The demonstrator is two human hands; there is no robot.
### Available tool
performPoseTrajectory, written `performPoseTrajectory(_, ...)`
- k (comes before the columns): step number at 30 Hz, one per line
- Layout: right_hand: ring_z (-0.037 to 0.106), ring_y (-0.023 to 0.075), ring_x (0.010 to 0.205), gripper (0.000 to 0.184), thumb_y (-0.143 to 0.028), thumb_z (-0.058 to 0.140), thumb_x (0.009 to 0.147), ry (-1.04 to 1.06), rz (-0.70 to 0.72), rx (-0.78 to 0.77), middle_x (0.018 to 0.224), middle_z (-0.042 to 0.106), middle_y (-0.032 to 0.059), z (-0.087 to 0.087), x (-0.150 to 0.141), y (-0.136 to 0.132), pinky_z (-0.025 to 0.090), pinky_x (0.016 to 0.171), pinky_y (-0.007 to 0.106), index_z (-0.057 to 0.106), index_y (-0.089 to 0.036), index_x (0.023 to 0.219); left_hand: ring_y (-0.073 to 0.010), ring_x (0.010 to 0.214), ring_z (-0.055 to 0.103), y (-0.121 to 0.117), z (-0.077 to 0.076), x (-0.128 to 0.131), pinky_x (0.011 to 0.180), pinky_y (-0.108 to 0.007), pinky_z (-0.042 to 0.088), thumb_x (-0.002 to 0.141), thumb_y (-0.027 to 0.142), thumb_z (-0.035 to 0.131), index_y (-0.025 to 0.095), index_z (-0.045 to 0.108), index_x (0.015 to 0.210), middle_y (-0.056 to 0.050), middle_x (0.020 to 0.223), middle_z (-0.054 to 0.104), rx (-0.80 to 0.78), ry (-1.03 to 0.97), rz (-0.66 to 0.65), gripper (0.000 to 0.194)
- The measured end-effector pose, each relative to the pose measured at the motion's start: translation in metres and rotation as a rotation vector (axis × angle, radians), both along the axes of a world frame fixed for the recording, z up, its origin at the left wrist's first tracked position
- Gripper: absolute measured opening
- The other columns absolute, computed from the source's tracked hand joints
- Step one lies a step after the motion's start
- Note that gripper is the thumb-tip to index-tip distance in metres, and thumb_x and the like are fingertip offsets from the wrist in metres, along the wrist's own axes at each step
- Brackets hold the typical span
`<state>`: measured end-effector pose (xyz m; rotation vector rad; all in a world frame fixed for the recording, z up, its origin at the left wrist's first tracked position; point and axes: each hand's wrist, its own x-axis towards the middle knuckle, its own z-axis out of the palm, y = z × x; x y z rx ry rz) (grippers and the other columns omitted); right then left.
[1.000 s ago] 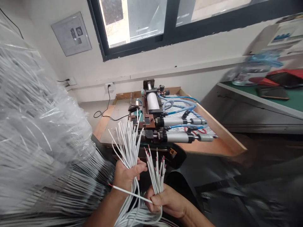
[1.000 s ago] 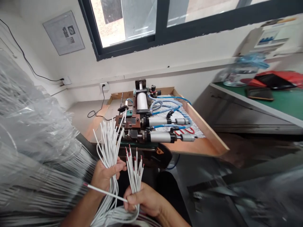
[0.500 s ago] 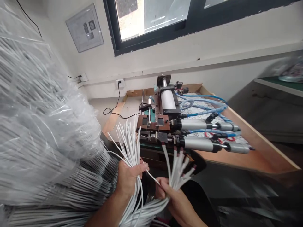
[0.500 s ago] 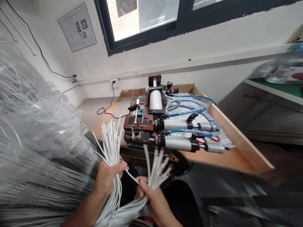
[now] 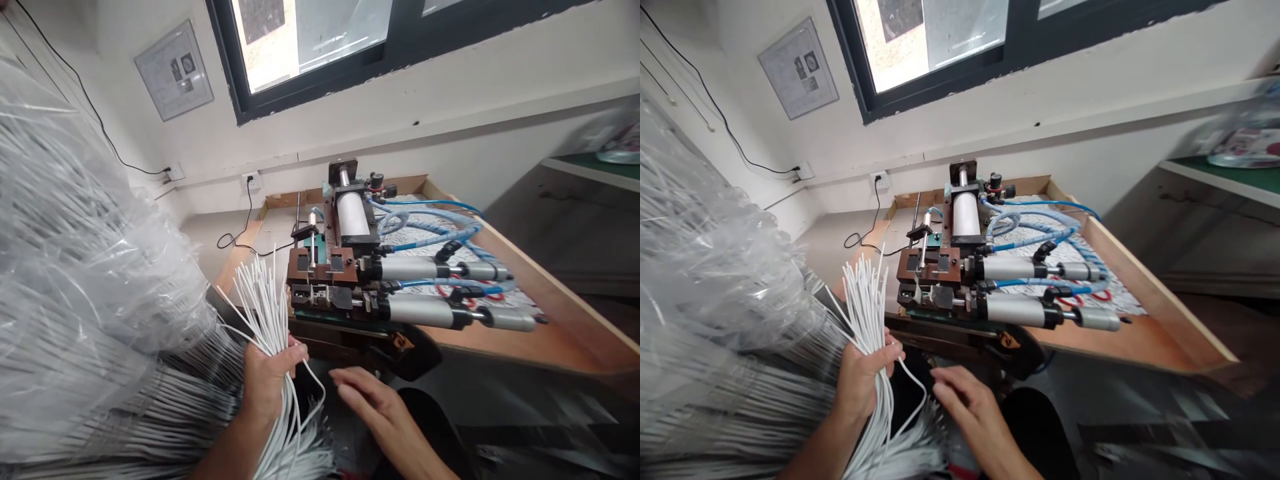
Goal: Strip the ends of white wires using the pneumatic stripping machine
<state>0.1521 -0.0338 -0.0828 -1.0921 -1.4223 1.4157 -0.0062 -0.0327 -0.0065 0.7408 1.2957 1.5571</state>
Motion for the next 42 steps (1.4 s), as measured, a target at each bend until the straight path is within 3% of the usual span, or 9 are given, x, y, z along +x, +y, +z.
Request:
performPoseTrajectory(3,0.052,0.0178,0.061,0.017,-0.031,0.056,0.073,0.008,0.150,0.169,0.066,0.059,0.0045,0.025,-0.022,0.002,0.038,0.058,0.027,0.068,-0.020,0.069,-0.0118,0.045,0.056,0.002,0.004,-0.002,0.038,-0.020,0.031,0.055,0.017,0.070,0.015,0.057,0.073,0.003,0.052,0.059,-0.052,-0.054,0.047,0.023)
performPoseTrajectory(6,0.045,0.0145,0.055,0.023,-0.033,0.053,0.075,0.019,0.097,0.176,0.057,0.051,0.0014,0.028,-0.032,0.006,0.034,0.054,0.026,0.063,-0.018,0.060,-0.0133,0.049,0.059,0.009,0.010,-0.009,0.039,-0.019,0.032,0.056,0.018,0.070,0.016,0.055,0.077,0.001,0.054,0.062,-0.078,-0.089,0.154,0.025)
performPoseTrajectory(10,0.036,0.0118,0.051,0.028,-0.040,0.054,0.073,0.212,-0.077,-0.032,0.053,0.043,-0.0014,0.026,-0.034,0.021,0.029,0.049,0.025,0.056,-0.017,0.058,-0.0162,0.056,0.063,0.019,0.016,-0.016,0.038,-0.018,0.033,0.052,0.017,0.071,0.016,0.055,0.074,-0.001,0.060,0.065,-0.060,-0.080,0.272,0.027)
performPoseTrajectory(13,0.033,0.0100,0.049,0.027,-0.041,0.056,0.071,0.393,-0.165,-0.178,0.054,0.044,-0.0021,0.031,-0.040,0.035,0.027,0.048,0.024,0.057,-0.016,0.062,-0.0182,0.057,0.064,0.023,0.018,-0.014,0.039,-0.020,0.038,0.053,0.020,0.071,0.015,0.057,0.074,-0.003,0.061,0.067,-0.088,-0.053,0.226,0.026)
performPoseTrajectory(18,0.030,0.0076,0.046,0.028,-0.042,0.064,0.064,0.699,-0.174,-0.360,0.054,0.045,-0.0025,0.040,-0.055,0.052,0.024,0.046,0.022,0.059,-0.014,0.064,-0.0207,0.059,0.065,0.024,0.021,-0.009,0.044,-0.024,0.046,0.054,0.024,0.071,0.013,0.061,0.076,-0.006,0.065,0.069,-0.145,0.009,0.176,0.026)
performPoseTrajectory(23,0.025,0.0063,0.044,0.027,-0.038,0.068,0.060,0.818,-0.109,-0.446,0.050,0.039,-0.0046,0.045,-0.057,0.060,0.019,0.043,0.021,0.058,-0.014,0.058,-0.0197,0.056,0.064,0.028,0.020,-0.011,0.045,-0.026,0.049,0.054,0.023,0.071,0.012,0.062,0.073,-0.005,0.062,0.068,-0.130,0.021,0.189,0.024)
performPoseTrajectory(27,0.024,0.0058,0.044,0.025,-0.035,0.067,0.062,0.835,-0.094,-0.456,0.049,0.038,-0.0049,0.044,-0.056,0.062,0.018,0.042,0.020,0.058,-0.013,0.057,-0.0171,0.048,0.061,0.030,0.018,-0.011,0.044,-0.026,0.049,0.053,0.021,0.072,0.013,0.060,0.067,0.000,0.049,0.063,-0.122,0.035,0.192,0.020)
performPoseTrajectory(37,0.035,0.0085,0.049,0.023,-0.038,0.063,0.067,0.678,-0.032,-0.359,0.049,0.042,-0.0043,0.048,-0.056,0.058,0.030,0.050,0.021,0.063,-0.015,0.068,-0.0147,0.056,0.059,0.027,0.009,-0.007,0.061,-0.027,0.047,0.053,0.017,0.071,0.013,0.064,0.066,0.000,0.060,0.065,-0.022,0.019,0.073,0.016)
performPoseTrajectory(42,0.027,0.0061,0.042,0.031,-0.043,0.065,0.061,0.477,0.094,-0.275,0.046,0.038,-0.0053,0.049,-0.061,0.052,0.020,0.040,0.021,0.064,-0.013,0.067,-0.0199,0.066,0.061,0.026,0.013,0.001,0.069,-0.031,0.045,0.056,0.019,0.069,0.012,0.066,0.069,-0.004,0.068,0.068,0.003,0.041,0.006,0.014)
